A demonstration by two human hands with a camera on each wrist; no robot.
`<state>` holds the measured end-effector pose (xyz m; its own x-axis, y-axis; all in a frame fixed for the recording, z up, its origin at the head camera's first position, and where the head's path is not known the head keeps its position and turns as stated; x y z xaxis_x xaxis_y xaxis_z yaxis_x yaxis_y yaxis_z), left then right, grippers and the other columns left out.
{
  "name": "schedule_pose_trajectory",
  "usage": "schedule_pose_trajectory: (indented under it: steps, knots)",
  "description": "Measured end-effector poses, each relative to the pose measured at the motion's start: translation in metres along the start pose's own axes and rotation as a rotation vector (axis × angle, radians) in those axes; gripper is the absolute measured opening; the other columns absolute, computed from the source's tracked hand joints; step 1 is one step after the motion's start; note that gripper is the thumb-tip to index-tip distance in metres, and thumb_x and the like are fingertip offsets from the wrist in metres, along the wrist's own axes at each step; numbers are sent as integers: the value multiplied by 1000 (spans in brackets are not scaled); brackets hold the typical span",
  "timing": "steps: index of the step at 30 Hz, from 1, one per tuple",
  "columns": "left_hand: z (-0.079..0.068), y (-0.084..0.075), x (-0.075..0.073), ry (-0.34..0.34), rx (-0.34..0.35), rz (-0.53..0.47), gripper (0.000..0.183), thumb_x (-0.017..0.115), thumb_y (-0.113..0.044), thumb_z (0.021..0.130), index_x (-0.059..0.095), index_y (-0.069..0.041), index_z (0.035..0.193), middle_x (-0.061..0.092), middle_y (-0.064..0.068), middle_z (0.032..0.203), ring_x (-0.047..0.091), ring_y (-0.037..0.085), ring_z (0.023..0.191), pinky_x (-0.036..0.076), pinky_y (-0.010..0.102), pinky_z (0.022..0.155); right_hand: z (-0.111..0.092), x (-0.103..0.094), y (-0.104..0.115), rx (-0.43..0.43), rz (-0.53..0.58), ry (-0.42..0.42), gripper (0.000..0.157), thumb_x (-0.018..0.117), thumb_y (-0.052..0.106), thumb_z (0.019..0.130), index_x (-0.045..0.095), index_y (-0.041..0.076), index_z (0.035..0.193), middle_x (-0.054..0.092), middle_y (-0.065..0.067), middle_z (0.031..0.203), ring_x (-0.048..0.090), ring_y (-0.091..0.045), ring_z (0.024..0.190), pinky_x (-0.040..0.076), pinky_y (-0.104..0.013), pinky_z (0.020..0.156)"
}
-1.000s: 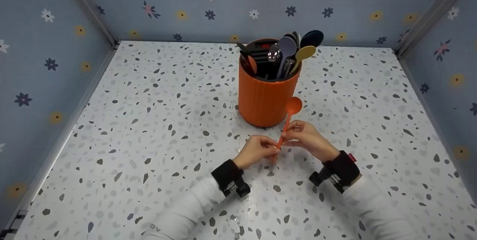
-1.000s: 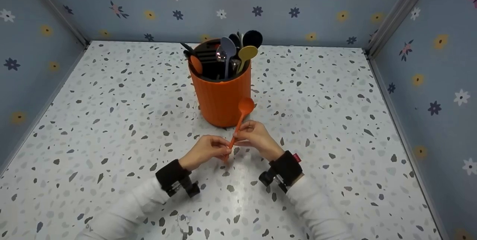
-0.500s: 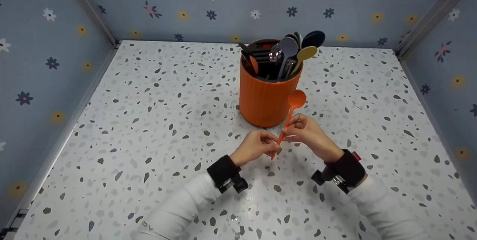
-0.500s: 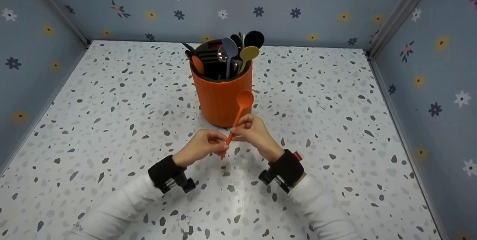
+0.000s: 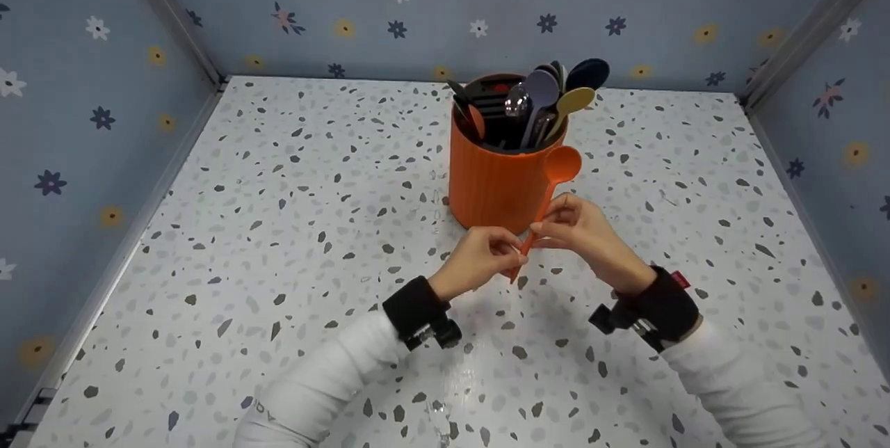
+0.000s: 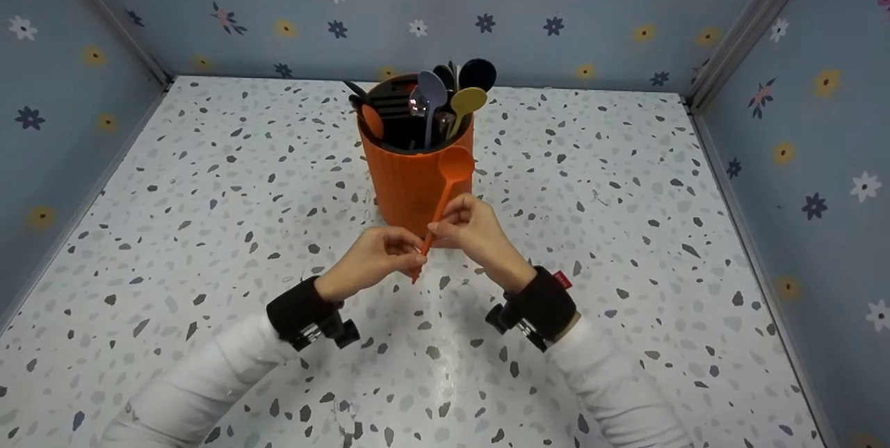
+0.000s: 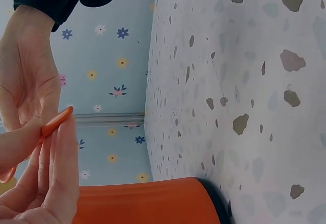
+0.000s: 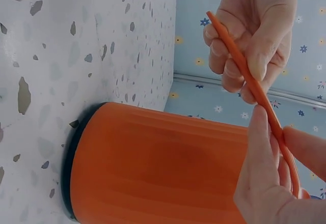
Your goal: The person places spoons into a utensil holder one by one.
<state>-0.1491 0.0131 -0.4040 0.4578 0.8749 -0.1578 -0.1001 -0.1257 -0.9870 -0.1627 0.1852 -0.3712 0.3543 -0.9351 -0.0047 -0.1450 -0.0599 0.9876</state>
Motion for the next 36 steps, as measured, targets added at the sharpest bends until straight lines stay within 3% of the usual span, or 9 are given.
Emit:
schedule_pose_trajectory:
  steps: [6, 12, 18, 25, 36]
  knots:
    - [2, -14, -3, -33, 57, 85, 12, 63, 0, 79, 63, 7, 88, 63, 16, 76, 59, 16, 65, 52, 21, 59, -2, 0, 14, -31, 0, -15, 23, 61, 4, 82, 44, -1, 97, 56, -14, 93, 61, -21, 82, 50, -40, 81]
    - [7, -27, -8, -72, 105, 137, 11, 64, -1, 78, 64, 5, 87, 63, 13, 77, 58, 13, 66, 50, 19, 59, -1, 0, 30, -69, -26, -18, 25, 61, 5, 82, 45, -1, 99, 56, -12, 93, 60, -20, 83, 49, -42, 83]
    - [12, -40, -13, -113, 154, 169, 11, 66, -3, 78, 64, 4, 86, 64, 12, 77, 58, 13, 67, 49, 18, 60, 2, 0, 48, -98, -65, -43, 26, 61, 6, 82, 45, -1, 100, 55, -10, 92, 60, -19, 83, 51, -36, 80]
    - [17, -58, -21, -135, 154, 215, 13, 67, -7, 78, 65, 2, 88, 65, 10, 79, 58, 13, 67, 49, 18, 59, 4, 0, 66, -137, -81, -58, 24, 61, 8, 83, 46, 1, 99, 56, -9, 91, 58, -17, 82, 52, -31, 79]
    - [30, -84, -35, -172, 160, 193, 14, 63, -3, 81, 62, 4, 93, 64, 11, 82, 59, 21, 65, 51, 21, 59, 14, 3, 97, -246, -75, -76, 24, 62, 7, 82, 46, 0, 99, 56, -8, 87, 59, -17, 79, 51, -30, 79]
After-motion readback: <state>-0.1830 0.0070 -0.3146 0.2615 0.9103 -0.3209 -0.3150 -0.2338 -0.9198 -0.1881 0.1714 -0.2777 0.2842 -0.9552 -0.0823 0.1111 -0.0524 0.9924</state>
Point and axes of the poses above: each hand's wrist, its own z-axis towards the middle knuckle, its own x-axis out of the palm, y = z × x, the point moved 1 cm from there along z, towards the middle knuckle
